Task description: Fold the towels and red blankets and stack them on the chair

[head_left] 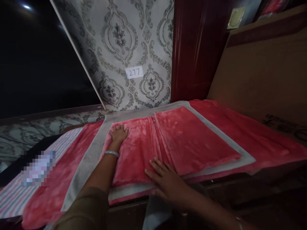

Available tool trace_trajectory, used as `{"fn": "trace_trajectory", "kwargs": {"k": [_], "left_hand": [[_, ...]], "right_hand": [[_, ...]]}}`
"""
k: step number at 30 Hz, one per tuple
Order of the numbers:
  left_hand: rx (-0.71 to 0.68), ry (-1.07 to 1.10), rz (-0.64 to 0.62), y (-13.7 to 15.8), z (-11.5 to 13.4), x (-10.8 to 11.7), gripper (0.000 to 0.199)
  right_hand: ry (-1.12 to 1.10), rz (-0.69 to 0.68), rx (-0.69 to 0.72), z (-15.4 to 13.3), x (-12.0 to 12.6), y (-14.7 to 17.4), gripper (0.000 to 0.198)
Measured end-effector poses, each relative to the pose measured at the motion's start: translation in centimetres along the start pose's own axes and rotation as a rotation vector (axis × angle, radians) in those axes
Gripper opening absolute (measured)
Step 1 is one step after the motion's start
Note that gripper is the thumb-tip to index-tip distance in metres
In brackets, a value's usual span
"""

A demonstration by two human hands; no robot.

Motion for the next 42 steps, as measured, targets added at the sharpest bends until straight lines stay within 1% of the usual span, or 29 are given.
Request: {"fn": "trace_trajectory", "kwargs": {"k": [1, 2, 3, 5, 6, 7, 8, 9, 11, 12, 13, 15, 17, 20, 24, 27, 29, 31, 34, 39, 42], "left_hand": [[-0.017, -0.008, -0.016, 0.4, 0.6, 0.5, 0.062], [-0.043, -0.016, -0.035, 0.8, 1.5, 1.0, 0.058], [-0.082, -0.023, -0.054, 1.4, 2.7, 1.4, 0.053], [-0.19, -0.028, -0.072, 3.0, 5.9, 1.8, 0.045], [-0.28, -0.031, -0.075, 4.0, 7.9, 1.7, 0.043], [-0.391, -0.036, -0.072, 5.3, 10.0, 1.4, 0.042], [-0.55, -0.051, -0.074, 6.8, 12.1, 0.9, 0.042], [-0.773, -0.083, -0.061, 8.6, 14.2, 0.2, 0.042], [-1.1, -0.148, -0.005, 11.7, 16.8, -1.2, 0.043], [-1.202, -0.186, 0.023, 12.8, 17.4, -1.9, 0.042], [-1.249, -0.22, 0.044, 13.4, 17.7, -2.5, 0.041], [-1.273, -0.272, 0.063, 13.5, 17.8, -3.4, 0.039], [-1.265, -0.291, 0.066, 12.9, 17.7, -3.9, 0.035], [-1.238, -0.268, 0.054, 12.1, 17.5, -4.2, 0.032], [-1.233, -0.156, 0.044, 12.0, 17.2, -4.2, 0.04], [-1.254, -0.097, 0.046, 12.5, 16.9, -4.1, 0.042], [-1.281, -0.105, 0.056, 12.8, 16.9, -3.9, 0.039], [-1.302, -0.124, 0.06, 13.1, 16.9, -3.7, 0.033], [-1.282, -0.123, 0.06, 12.9, 16.8, -3.5, 0.027], [-1.236, -0.118, 0.045, 12.7, 15.6, -4.3, 0.032], [-1.22, -0.121, 0.016, 12.7, 14.7, -4.6, 0.033]], "right_hand": [[-0.046, 0.03, 0.043, 0.2, 0.8, 1.3, 0.06], [-0.082, 0.1, 0.068, 0.7, 2.2, 2.5, 0.052], [-0.108, 0.209, 0.069, 1.6, 4.0, 3.6, 0.046], [-0.05, 0.458, 0.0, 3.9, 7.6, 5.6, 0.043], [0.006, 0.555, -0.04, 5.1, 8.9, 6.4, 0.042], [0.06, 0.606, -0.068, 6.1, 9.7, 7.0, 0.041], [0.108, 0.618, -0.081, 7.0, 9.9, 7.4, 0.04], [0.144, 0.597, -0.081, 7.6, 9.6, 7.5, 0.041], [0.195, 0.504, -0.06, 8.4, 7.9, 7.5, 0.048], [0.216, 0.467, -0.052, 8.6, 6.9, 7.4, 0.049], [0.232, 0.449, -0.05, 8.7, 6.0, 7.3, 0.049], [0.248, 0.462, -0.046, 8.9, 4.8, 7.2, 0.041], [0.248, 0.51, -0.032, 8.9, 4.4, 7.1, 0.035], [0.265, 0.567, -0.03, 8.9, 4.5, 6.7, 0.031], [0.299, 0.613, -0.068, 9.0, 4.7, 6.2, 0.027], [0.232, 0.696, -0.074, 9.0, 4.9, 6.1, 0.025], [0.152, 0.76, -0.056, 8.8, 5.0, 6.2, 0.025], [0.113, 0.784, -0.044, 8.5, 5.0, 6.2, 0.026], [0.124, 0.736, -0.045, 8.0, 4.7, 5.8, 0.024], [0.117, 0.645, -0.042, 7.4, 3.5, 5.2, 0.024], [0.132, 0.55, -0.029, 7.2, 3.9, 5.4, 0.022]]}}
Point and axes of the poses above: each hand's wrist, its own y-axis away from the middle knuckle, its own x-axis out of the back of the hand, z = x × y, the point moved 5 cm from there along -y, towards the middle knuckle, and after that the axes turned 14 degrees about -z, right-handed, at the moved point
